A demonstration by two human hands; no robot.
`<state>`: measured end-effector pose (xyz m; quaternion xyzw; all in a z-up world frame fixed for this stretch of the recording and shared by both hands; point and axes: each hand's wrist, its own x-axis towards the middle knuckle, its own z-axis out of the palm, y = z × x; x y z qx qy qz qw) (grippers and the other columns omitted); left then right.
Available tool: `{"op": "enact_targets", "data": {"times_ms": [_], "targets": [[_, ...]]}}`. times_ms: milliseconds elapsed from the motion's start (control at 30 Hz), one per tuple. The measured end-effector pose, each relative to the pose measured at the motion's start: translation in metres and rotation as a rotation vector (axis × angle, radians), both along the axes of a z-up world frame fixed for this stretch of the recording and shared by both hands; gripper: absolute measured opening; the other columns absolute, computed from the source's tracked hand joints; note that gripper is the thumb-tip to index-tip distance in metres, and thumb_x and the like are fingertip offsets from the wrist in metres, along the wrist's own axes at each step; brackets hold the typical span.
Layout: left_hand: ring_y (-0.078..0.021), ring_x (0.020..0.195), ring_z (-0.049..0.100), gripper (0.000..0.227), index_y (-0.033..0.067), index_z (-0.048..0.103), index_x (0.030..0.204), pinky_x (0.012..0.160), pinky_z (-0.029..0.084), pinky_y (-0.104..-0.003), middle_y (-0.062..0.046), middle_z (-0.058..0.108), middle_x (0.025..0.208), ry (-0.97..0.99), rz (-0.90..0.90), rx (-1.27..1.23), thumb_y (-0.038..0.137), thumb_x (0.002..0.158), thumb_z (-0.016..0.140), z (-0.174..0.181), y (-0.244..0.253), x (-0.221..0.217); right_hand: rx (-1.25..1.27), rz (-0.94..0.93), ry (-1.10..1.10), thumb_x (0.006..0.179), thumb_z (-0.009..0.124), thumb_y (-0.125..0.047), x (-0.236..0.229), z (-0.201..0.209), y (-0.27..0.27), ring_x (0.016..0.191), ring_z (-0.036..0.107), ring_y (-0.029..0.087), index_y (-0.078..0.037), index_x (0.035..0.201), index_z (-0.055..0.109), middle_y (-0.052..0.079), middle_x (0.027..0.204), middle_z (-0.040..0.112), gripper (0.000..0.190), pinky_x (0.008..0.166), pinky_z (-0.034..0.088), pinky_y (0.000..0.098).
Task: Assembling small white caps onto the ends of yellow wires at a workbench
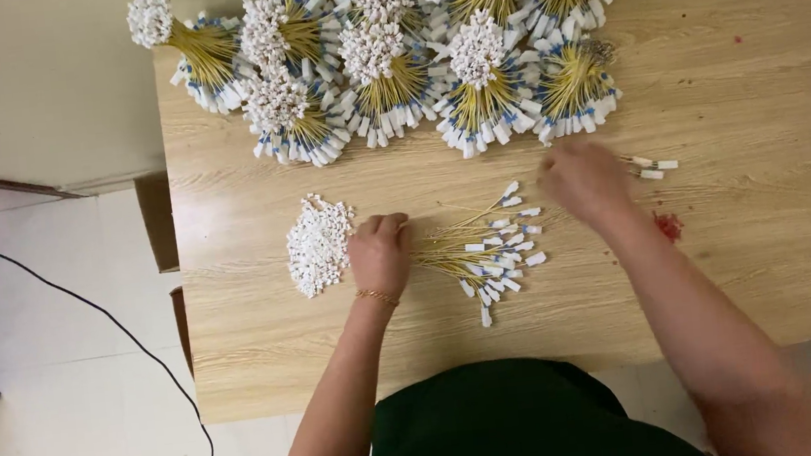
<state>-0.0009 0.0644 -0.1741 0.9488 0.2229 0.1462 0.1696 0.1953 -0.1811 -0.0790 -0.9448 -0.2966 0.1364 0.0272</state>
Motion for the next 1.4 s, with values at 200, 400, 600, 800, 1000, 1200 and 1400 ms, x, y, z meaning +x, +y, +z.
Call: {"op": "enact_targets", "data": {"times_ms": [200, 400, 600, 800, 1000, 1200, 1400], "targets": [[-0.0195, 0.087, 0.065, 0.019, 0.0274, 0.069, 0.095, 0.075, 0.052, -0.036, 0.003, 0.065, 0.091, 0.064, -0.192, -0.029, 0.030, 0.077, 0.073, 0.025, -0.038, 0.009, 0.252, 0.144, 0.200, 0.081, 0.073, -0.027, -0.021, -0.020, 0.013, 0.097, 0.065, 0.040, -0.018, 0.104, 0.067, 0.013, 0.102, 0.060, 0.026, 0.078, 0.056, 0.0472], [-0.0201, 0.088, 0.062, 0.008, 0.0257, 0.068, 0.084, 0.074, 0.048, -0.036, 0.002, 0.061, 0.091, -0.021, -0.227, 0.102, 0.027, 0.077, 0.071, 0.010, -0.063, 0.005, 0.253, 0.225, 0.024, 0.078, 0.072, -0.029, -0.027, -0.054, 0.020, 0.094, 0.064, 0.037, -0.021, 0.097, 0.067, 0.007, 0.100, 0.055, 0.021, 0.077, 0.057, 0.0445], [-0.0191, 0.090, 0.063, 0.010, 0.0242, 0.069, 0.084, 0.076, 0.050, -0.037, 0.003, 0.062, 0.092, -0.010, -0.219, 0.039, 0.028, 0.076, 0.072, 0.027, -0.055, -0.004, 0.213, 0.187, 0.092, 0.088, 0.062, -0.030, -0.027, -0.024, 0.016, 0.093, 0.066, 0.036, -0.021, 0.100, 0.065, 0.009, 0.097, 0.062, 0.016, 0.076, 0.055, 0.0476], [-0.0173, 0.098, 0.062, 0.020, 0.0212, 0.067, 0.106, 0.085, 0.044, -0.032, 0.003, 0.064, 0.102, -0.409, -0.163, -0.105, 0.019, 0.086, 0.068, 0.171, -0.048, -0.008, 0.499, 0.319, -0.199, 0.087, 0.068, -0.027, -0.046, 0.069, 0.004, 0.093, 0.067, 0.027, -0.019, 0.108, 0.063, 0.004, 0.093, 0.064, 0.022, 0.079, 0.054, 0.0373], [-0.0293, 0.118, 0.056, 0.032, 0.0177, 0.064, 0.117, 0.106, 0.028, -0.058, -0.003, 0.067, 0.110, -0.206, -0.425, -0.244, 0.036, 0.091, 0.063, 0.235, -0.053, 0.001, 0.710, 0.500, -0.323, 0.085, 0.070, -0.018, -0.091, 0.160, 0.022, 0.081, 0.066, 0.032, -0.013, 0.119, 0.063, 0.010, 0.087, 0.065, 0.035, 0.073, 0.054, 0.0445], [-0.0192, 0.083, 0.068, 0.010, 0.0108, 0.073, 0.096, 0.086, 0.050, -0.040, -0.007, 0.073, 0.078, -0.209, -0.433, -1.007, 0.017, 0.090, 0.067, 0.232, -0.053, -0.007, 0.792, 0.501, -0.298, 0.083, 0.073, -0.016, -0.099, 0.171, 0.011, 0.076, 0.066, 0.026, -0.013, 0.118, 0.065, 0.006, 0.084, 0.066, 0.037, 0.072, 0.053, 0.0392], [-0.0158, 0.081, 0.062, 0.015, 0.0046, 0.072, 0.097, 0.082, 0.051, -0.037, -0.010, 0.072, 0.080, -0.192, -0.234, -1.110, 0.018, 0.091, 0.067, 0.205, -0.020, -0.023, 0.778, 0.320, -0.126, 0.080, 0.076, -0.009, -0.085, 0.204, -0.003, 0.084, 0.068, 0.030, -0.008, 0.112, 0.065, 0.010, 0.087, 0.068, 0.034, 0.077, 0.053, 0.0412]]}}
